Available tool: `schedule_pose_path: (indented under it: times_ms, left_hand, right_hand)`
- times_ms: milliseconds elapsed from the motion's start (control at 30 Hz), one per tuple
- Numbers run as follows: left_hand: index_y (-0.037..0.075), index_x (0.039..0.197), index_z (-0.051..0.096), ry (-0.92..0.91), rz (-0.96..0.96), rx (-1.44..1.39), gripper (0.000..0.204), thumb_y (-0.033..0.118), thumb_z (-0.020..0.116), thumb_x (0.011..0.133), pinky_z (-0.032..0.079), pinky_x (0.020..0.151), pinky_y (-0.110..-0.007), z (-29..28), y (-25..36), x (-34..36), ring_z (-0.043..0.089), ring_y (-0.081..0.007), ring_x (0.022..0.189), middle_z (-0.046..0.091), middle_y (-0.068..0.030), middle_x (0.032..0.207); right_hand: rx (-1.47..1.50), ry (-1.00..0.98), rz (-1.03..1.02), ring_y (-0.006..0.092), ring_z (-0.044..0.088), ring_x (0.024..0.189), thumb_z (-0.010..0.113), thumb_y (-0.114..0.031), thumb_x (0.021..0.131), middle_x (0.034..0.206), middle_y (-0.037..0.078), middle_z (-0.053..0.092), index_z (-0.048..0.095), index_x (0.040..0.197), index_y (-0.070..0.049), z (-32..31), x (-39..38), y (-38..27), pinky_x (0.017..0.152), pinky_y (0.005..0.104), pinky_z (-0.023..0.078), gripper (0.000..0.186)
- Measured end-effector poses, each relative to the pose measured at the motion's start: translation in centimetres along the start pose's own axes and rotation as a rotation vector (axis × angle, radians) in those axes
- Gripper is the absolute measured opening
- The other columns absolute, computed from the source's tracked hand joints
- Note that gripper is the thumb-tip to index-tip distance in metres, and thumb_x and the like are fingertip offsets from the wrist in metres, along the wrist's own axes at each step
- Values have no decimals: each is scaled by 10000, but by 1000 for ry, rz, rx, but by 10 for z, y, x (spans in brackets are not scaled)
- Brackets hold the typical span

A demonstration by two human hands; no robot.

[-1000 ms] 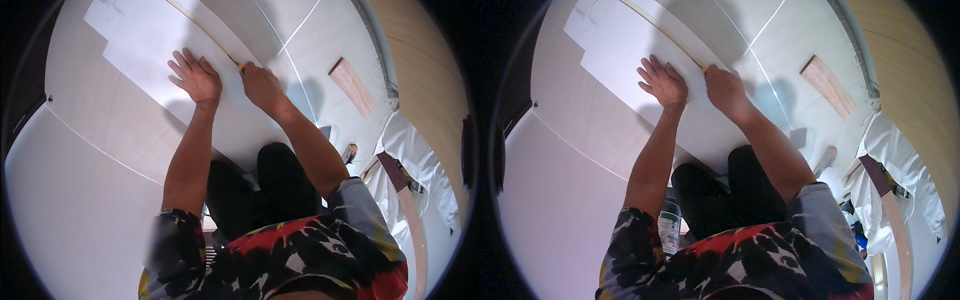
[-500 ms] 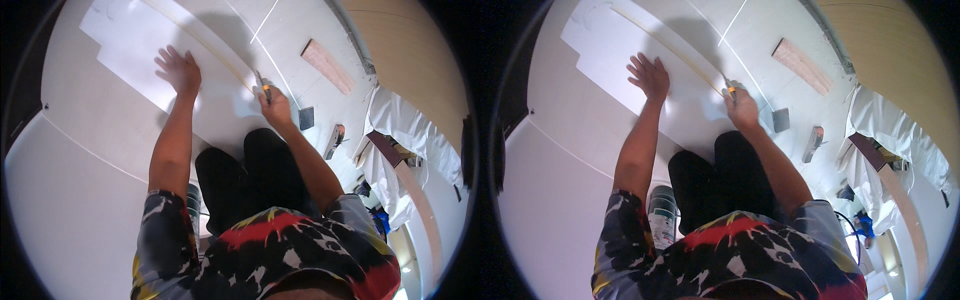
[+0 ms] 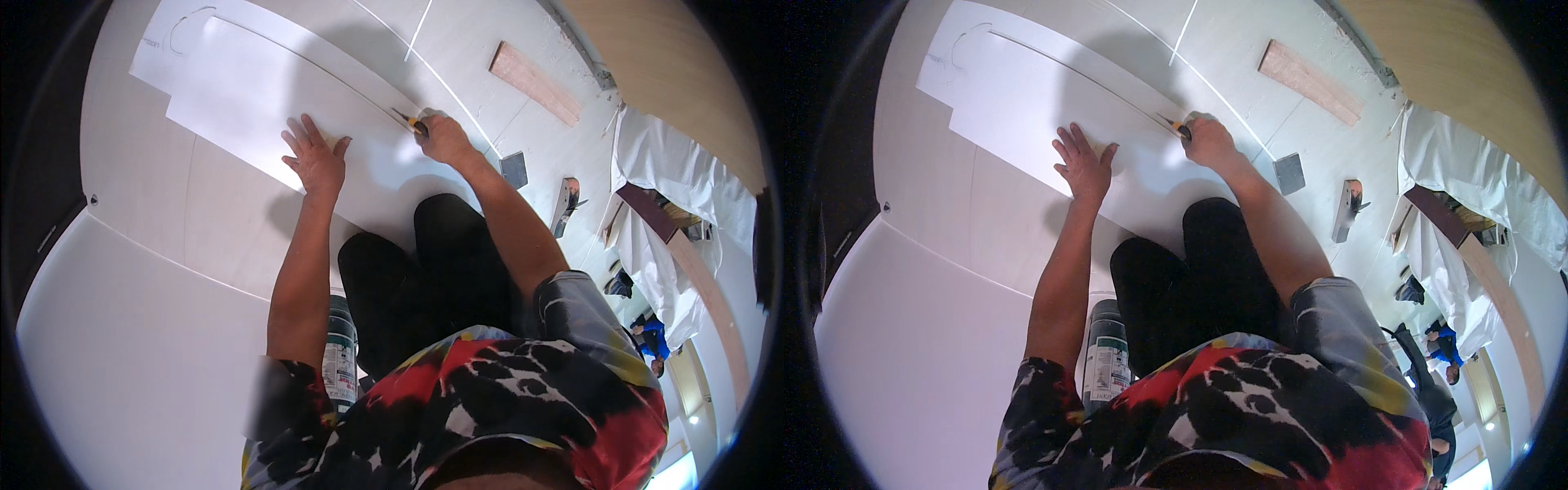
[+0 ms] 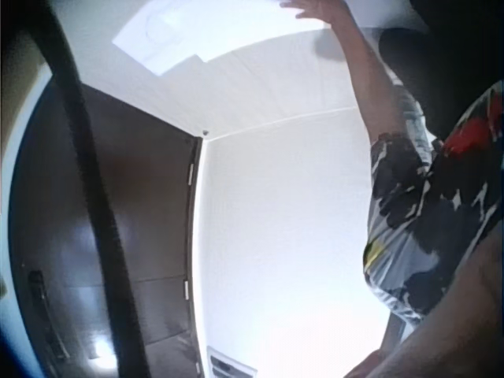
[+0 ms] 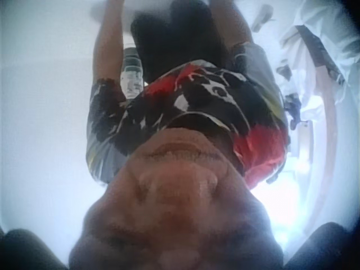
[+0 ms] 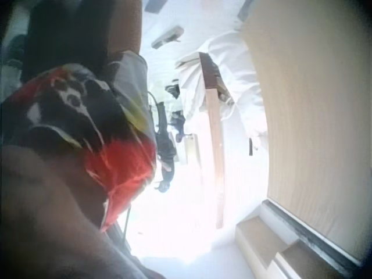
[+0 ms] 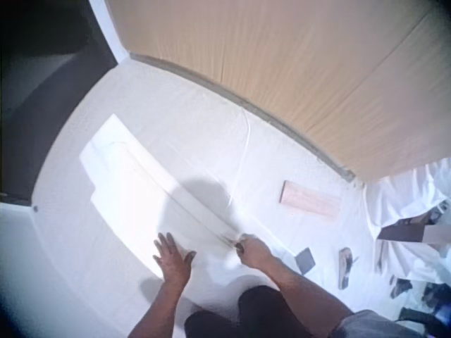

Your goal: The person uses a utility knife to cut a white panel along a marked line, then sands the cut edge with a sanding block. The person flips the panel to work on different edges and continues sanding.

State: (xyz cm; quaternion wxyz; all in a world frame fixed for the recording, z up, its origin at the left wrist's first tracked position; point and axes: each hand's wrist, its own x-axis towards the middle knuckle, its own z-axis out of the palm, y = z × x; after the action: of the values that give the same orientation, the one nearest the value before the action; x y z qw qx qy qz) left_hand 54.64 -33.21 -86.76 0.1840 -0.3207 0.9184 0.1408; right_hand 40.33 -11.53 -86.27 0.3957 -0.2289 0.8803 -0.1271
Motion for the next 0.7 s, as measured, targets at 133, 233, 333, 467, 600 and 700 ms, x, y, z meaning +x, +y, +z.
schedule_pose_path:
  times_ms: [133, 233, 333, 467, 600, 700]
  left_hand:
    - [22, 1568, 165, -12, -19, -10, 999, 574, 646, 887, 307, 1044, -719, -5, 3, 0, 156, -480, 1482, 120, -248, 1627]
    - [22, 1563, 180, 7, -16, -14, 1002, 566, 665, 875, 340, 1017, -717, -5, 4, 1, 167, -483, 1477, 130, -250, 1624]
    - [22, 1559, 189, 28, -8, -5, 1004, 555, 682, 866, 360, 997, -717, -3, 4, 0, 176, -488, 1473, 143, -253, 1620]
    - [21, 1557, 198, 50, -1, -13, 1001, 550, 687, 863, 369, 989, -716, -2, 2, 0, 193, -490, 1466, 159, -261, 1613]
    - [25, 1555, 209, 53, -11, 2, 1001, 556, 689, 856, 372, 988, -714, -2, 4, 1, 212, -488, 1460, 166, -262, 1610]
    - [32, 1555, 214, 86, 12, -4, 1004, 566, 689, 850, 369, 988, -714, 1, 1, 1, 210, -485, 1459, 163, -254, 1614]
  right_hand:
    - [59, 222, -62, 388, 654, 958, 669, -225, 879, 975, 187, 676, 694, 979, -41, -4, 5, -8, 863, 479, 534, 211]
    - [-6, 121, -167, 385, 642, 975, 665, -205, 883, 985, 174, 666, 689, 966, -39, -13, 17, -12, 869, 482, 522, 187]
    - [2, 118, -199, 385, 637, 970, 687, -216, 865, 975, 171, 661, 685, 966, -34, -18, 16, -17, 869, 488, 514, 209]
    - [22, 48, -223, 393, 633, 969, 707, -213, 842, 972, 182, 665, 696, 947, -28, -23, 23, -16, 860, 489, 510, 213]
    - [141, -24, -234, 397, 631, 963, 710, -180, 831, 966, 184, 673, 710, 928, -24, -31, 34, -9, 858, 489, 506, 184]
    - [-10, 39, -345, 394, 632, 965, 707, -165, 826, 971, 181, 675, 707, 936, -24, -31, 31, -11, 867, 484, 511, 179]
